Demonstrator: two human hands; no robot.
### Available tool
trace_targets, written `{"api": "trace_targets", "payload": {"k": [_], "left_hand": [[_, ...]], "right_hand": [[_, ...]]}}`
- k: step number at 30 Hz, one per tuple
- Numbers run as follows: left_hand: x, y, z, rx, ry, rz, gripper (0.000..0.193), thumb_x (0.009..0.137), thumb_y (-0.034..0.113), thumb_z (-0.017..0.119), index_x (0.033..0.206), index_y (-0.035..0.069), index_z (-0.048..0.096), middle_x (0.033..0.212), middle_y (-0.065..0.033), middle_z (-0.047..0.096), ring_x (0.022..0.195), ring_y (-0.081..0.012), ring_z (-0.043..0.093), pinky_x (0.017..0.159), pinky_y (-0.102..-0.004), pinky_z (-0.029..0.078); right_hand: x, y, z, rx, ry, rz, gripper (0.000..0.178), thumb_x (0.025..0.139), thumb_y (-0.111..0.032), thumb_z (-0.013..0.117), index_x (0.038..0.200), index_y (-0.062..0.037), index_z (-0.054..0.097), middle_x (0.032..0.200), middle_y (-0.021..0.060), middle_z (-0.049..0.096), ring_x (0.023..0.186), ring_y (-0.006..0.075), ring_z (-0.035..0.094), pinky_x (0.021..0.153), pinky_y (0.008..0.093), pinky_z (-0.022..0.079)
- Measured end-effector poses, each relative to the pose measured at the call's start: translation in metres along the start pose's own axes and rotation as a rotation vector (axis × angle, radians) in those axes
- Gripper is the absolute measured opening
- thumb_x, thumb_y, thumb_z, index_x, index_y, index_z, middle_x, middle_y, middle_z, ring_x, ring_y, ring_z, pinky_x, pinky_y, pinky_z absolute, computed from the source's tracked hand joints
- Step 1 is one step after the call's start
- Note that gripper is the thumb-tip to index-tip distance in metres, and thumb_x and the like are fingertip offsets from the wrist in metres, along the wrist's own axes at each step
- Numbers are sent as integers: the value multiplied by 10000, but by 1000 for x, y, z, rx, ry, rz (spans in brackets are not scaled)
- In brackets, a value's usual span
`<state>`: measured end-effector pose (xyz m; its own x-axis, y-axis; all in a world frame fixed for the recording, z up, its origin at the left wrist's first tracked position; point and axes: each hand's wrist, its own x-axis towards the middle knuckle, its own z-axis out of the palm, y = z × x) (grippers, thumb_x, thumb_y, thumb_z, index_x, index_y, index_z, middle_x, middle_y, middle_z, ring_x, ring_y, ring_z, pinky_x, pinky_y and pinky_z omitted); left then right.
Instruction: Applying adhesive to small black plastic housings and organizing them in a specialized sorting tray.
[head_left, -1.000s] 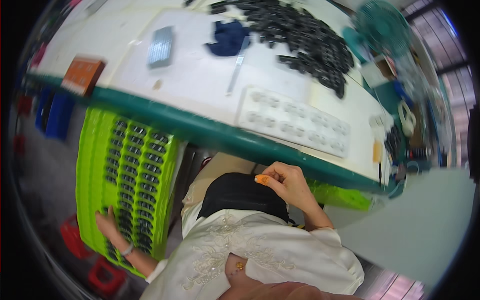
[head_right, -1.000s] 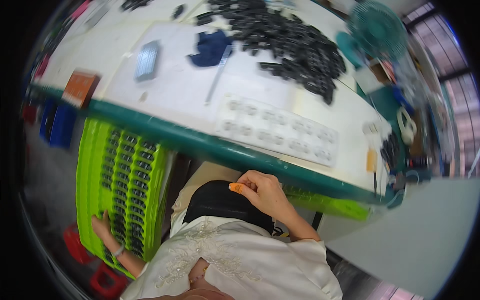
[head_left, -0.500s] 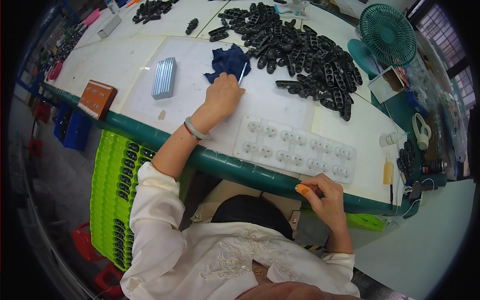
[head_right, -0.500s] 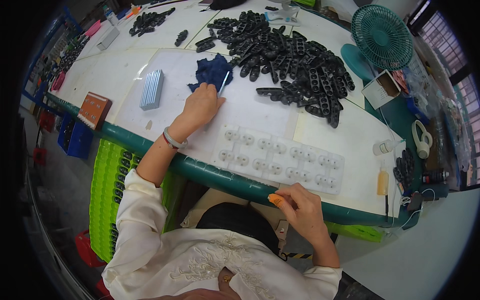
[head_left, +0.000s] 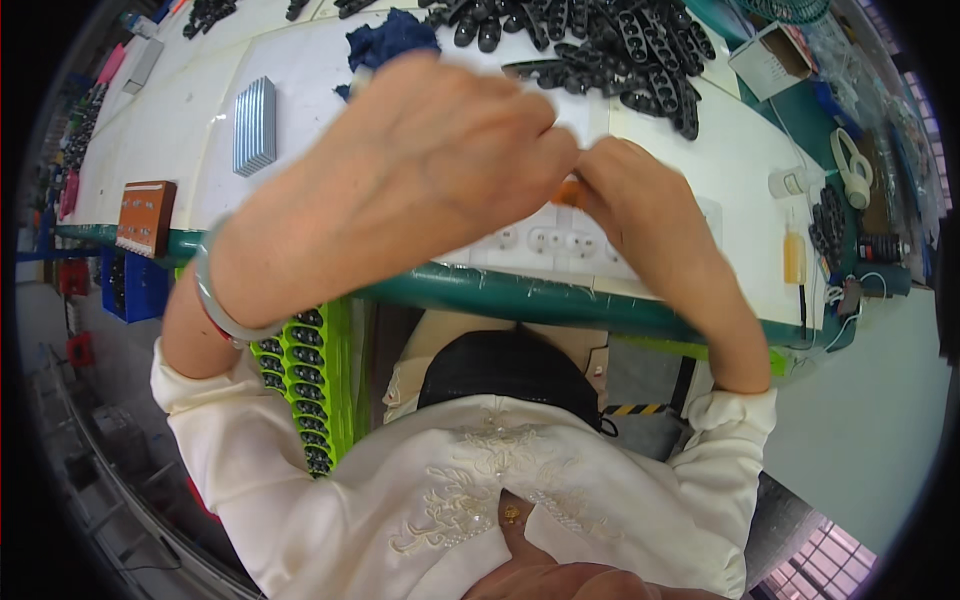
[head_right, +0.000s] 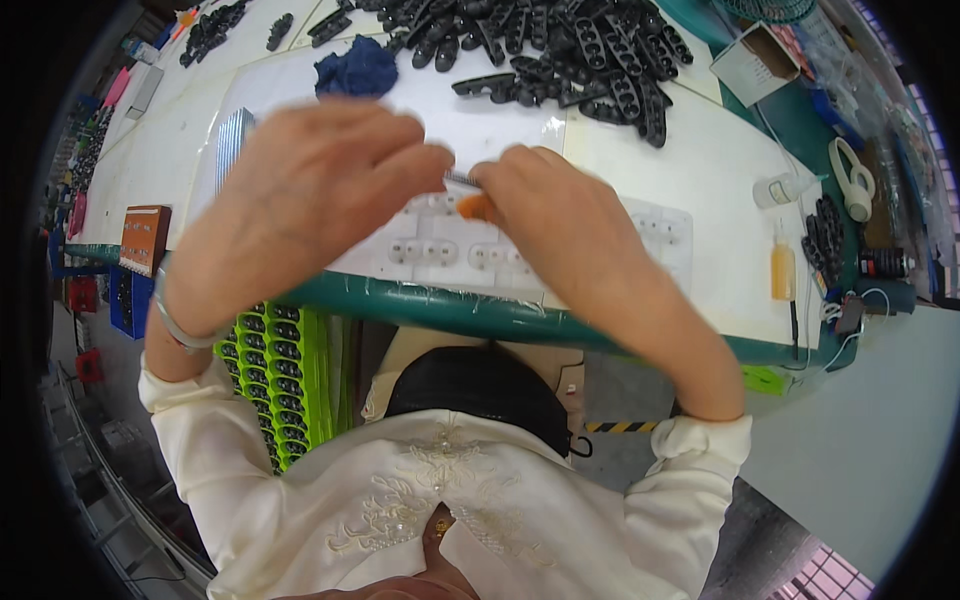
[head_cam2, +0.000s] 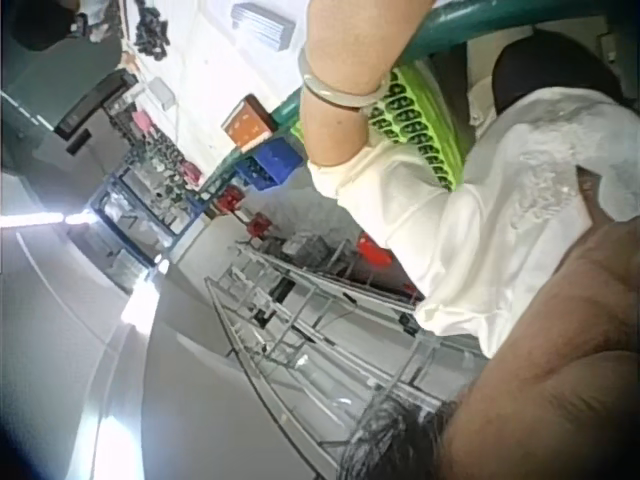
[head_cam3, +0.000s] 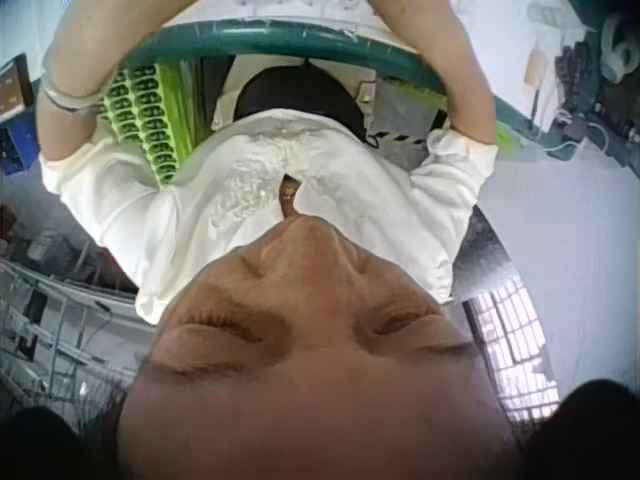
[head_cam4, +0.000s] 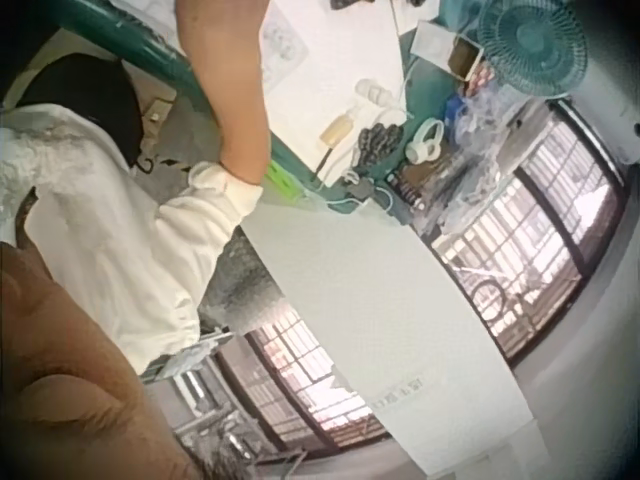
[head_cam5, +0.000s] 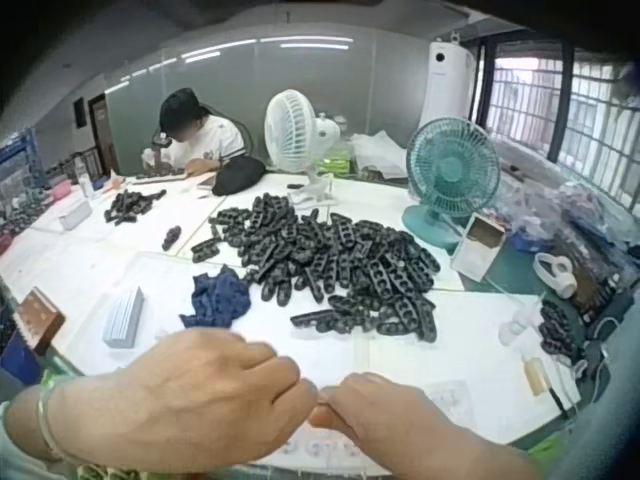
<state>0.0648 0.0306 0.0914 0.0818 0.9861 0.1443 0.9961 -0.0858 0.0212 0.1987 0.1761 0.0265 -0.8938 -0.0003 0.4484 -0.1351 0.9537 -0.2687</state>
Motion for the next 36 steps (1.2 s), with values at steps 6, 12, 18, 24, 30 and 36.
{"api": "trace_targets", "payload": {"k": [6,12,18,24,30,36], "left_hand": [[39,-32,11,7,426,246,320,730,129,675,1023,61,564,975,-101,581,906,-242,546,750,-323,443],[16,-41,51,-398,521,91,504,651,142,741,1106,60,541,1045,-100,564,993,-238,525,853,-320,412],[6,-20,114,-744,153,14,625,623,160,752,1178,57,485,1112,-124,523,1086,-286,451,918,-361,384],[-6,-10,118,-655,180,-7,693,614,144,744,1231,76,436,1145,-128,486,1066,-285,465,879,-353,416],[-14,-2,125,-634,181,-76,755,611,143,744,1275,103,386,1117,-103,506,1006,-273,493,846,-341,433],[-16,-3,133,-646,219,-90,785,608,142,750,1292,114,366,1087,-74,536,977,-255,508,828,-342,438]], "right_hand": [[-8,23,0,773,-100,545,86,849,-92,529,846,-7,546,697,49,574,520,103,499,488,231,405],[-58,8,19,849,67,496,186,925,-131,406,858,-1,521,674,22,552,516,59,457,487,195,379],[-63,8,38,908,-46,539,205,933,-156,397,854,-13,522,671,18,539,522,58,447,494,195,371],[-70,10,43,926,53,440,247,944,-198,376,863,-6,509,742,50,554,530,61,441,510,196,373],[-66,6,39,1144,368,383,264,953,-188,336,844,0,486,797,108,560,537,79,435,547,197,385],[-58,-4,49,805,12,417,235,946,-165,365,852,-3,507,797,67,578,521,64,454,497,194,390]]}}
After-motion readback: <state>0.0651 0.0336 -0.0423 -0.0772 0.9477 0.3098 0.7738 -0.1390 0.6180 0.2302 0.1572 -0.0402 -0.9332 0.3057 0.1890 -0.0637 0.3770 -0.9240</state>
